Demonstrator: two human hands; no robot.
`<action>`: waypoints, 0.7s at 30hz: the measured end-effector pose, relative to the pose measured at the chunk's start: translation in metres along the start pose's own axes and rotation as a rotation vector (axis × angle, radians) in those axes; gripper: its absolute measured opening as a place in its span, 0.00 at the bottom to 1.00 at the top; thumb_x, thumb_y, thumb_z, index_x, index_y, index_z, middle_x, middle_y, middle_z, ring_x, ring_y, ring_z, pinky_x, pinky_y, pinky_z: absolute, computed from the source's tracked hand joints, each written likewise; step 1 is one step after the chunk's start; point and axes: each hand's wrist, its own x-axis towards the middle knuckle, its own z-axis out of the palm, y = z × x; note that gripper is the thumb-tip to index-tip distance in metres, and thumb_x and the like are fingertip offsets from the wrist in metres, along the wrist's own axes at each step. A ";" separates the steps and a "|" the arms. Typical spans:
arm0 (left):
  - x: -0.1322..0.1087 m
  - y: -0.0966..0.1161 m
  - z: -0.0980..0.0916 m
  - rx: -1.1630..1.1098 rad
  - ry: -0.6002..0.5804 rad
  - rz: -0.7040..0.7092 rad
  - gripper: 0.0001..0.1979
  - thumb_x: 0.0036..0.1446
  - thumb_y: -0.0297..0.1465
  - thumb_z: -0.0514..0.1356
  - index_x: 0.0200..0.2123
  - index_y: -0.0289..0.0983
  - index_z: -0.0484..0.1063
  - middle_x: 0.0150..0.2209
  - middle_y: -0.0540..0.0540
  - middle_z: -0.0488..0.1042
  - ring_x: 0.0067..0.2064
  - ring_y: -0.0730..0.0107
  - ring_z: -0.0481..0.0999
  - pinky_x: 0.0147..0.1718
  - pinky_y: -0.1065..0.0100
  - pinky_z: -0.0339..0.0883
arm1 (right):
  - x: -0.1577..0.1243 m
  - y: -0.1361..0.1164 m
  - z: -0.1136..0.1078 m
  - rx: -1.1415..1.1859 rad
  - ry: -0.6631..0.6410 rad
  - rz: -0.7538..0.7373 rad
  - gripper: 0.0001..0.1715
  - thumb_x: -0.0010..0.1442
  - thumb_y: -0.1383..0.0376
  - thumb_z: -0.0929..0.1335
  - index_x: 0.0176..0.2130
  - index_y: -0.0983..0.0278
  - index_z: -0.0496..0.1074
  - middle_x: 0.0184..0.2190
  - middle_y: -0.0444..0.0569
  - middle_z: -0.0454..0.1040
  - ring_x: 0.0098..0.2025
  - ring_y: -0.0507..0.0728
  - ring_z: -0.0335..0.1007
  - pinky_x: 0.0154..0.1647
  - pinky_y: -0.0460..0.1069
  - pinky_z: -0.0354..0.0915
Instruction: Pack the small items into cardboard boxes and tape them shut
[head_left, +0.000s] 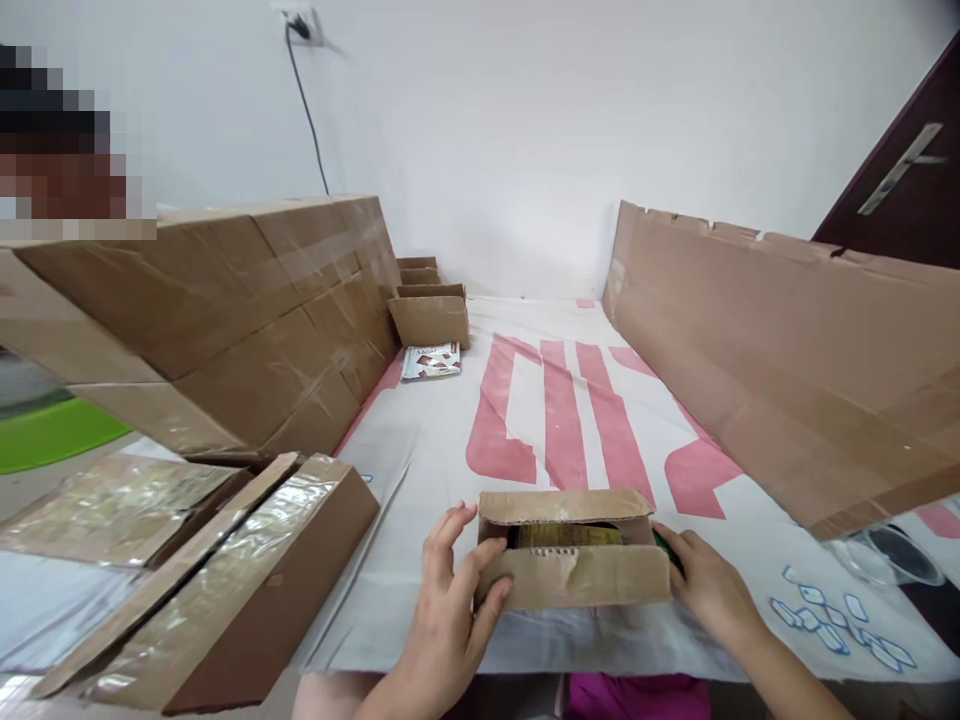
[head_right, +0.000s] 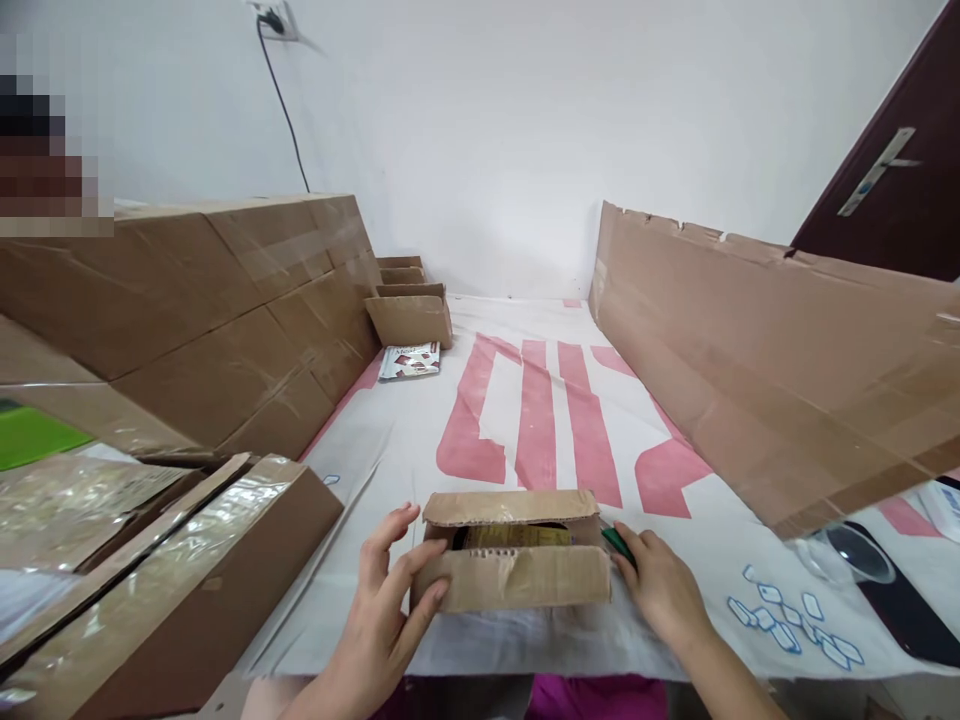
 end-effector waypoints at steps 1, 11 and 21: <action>-0.002 0.003 -0.003 0.015 0.054 0.030 0.14 0.60 0.23 0.57 0.48 0.41 0.68 0.60 0.37 0.56 0.63 0.51 0.57 0.55 0.48 0.64 | 0.000 -0.003 0.004 -0.009 -0.029 -0.008 0.25 0.64 0.61 0.61 0.59 0.61 0.68 0.38 0.52 0.76 0.41 0.62 0.75 0.36 0.52 0.69; -0.035 -0.010 0.002 -0.010 -0.029 0.511 0.11 0.64 0.38 0.55 0.36 0.38 0.72 0.36 0.43 0.76 0.44 0.59 0.73 0.46 0.55 0.67 | 0.008 -0.007 -0.015 0.293 0.400 -0.243 0.15 0.66 0.57 0.63 0.46 0.62 0.73 0.41 0.53 0.75 0.46 0.62 0.71 0.46 0.57 0.69; -0.005 0.010 -0.012 -0.202 -0.070 0.230 0.16 0.58 0.15 0.52 0.46 0.35 0.67 0.39 0.41 0.72 0.37 0.68 0.70 0.34 0.67 0.69 | -0.002 -0.071 -0.058 0.325 0.466 -0.617 0.11 0.63 0.66 0.65 0.46 0.59 0.72 0.46 0.52 0.75 0.52 0.61 0.67 0.51 0.58 0.67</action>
